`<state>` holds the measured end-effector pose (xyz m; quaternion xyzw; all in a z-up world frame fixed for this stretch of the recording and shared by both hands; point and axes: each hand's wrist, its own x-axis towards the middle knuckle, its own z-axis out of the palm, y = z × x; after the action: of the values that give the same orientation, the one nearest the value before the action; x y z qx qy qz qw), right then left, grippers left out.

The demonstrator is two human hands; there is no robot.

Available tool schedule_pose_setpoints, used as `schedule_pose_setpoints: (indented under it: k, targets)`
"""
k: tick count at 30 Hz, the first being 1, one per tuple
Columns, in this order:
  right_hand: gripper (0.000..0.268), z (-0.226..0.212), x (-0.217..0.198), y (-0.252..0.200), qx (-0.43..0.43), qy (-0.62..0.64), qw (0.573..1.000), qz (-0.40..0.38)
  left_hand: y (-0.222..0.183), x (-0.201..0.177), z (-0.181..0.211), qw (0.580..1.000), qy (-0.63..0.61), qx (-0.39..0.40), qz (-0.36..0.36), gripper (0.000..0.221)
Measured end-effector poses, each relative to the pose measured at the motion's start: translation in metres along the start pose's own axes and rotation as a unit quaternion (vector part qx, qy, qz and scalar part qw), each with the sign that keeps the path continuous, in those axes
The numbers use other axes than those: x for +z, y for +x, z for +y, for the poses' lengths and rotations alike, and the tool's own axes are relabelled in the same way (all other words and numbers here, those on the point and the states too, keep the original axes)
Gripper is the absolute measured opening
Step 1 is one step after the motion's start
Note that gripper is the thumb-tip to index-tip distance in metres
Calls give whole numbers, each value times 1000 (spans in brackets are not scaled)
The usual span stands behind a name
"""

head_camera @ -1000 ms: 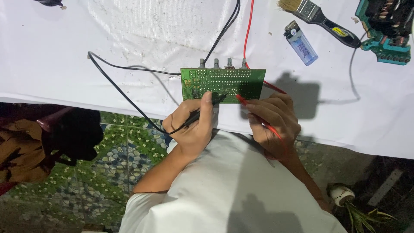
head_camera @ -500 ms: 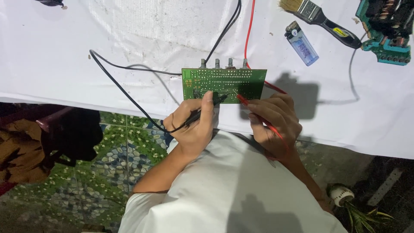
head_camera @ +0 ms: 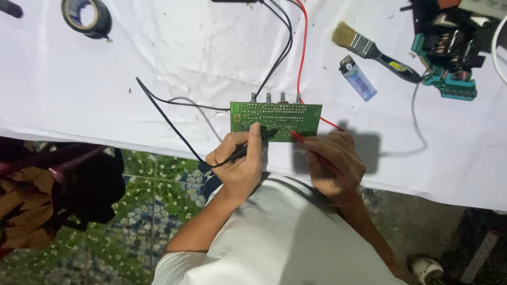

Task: Testing electrical components on a circuit board using a digital multimeter probes.

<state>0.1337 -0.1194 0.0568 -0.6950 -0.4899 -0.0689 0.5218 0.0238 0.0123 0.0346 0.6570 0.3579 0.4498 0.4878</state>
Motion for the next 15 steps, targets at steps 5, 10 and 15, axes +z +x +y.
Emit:
schedule_pose_setpoints:
  k: [5,10,15]
  targets:
    - [12,-1,-1,-6,11,13,1000,3,1,-5,-4,1000,7,-11,4,29]
    - [12,-12,-5,0,12,-17,999,-31,-18,-5,-66,1000,-14,16,19,31]
    - [12,-17,4,0,-26,-25,999,-12,-42,-4,-108,999,-29,20,18,32]
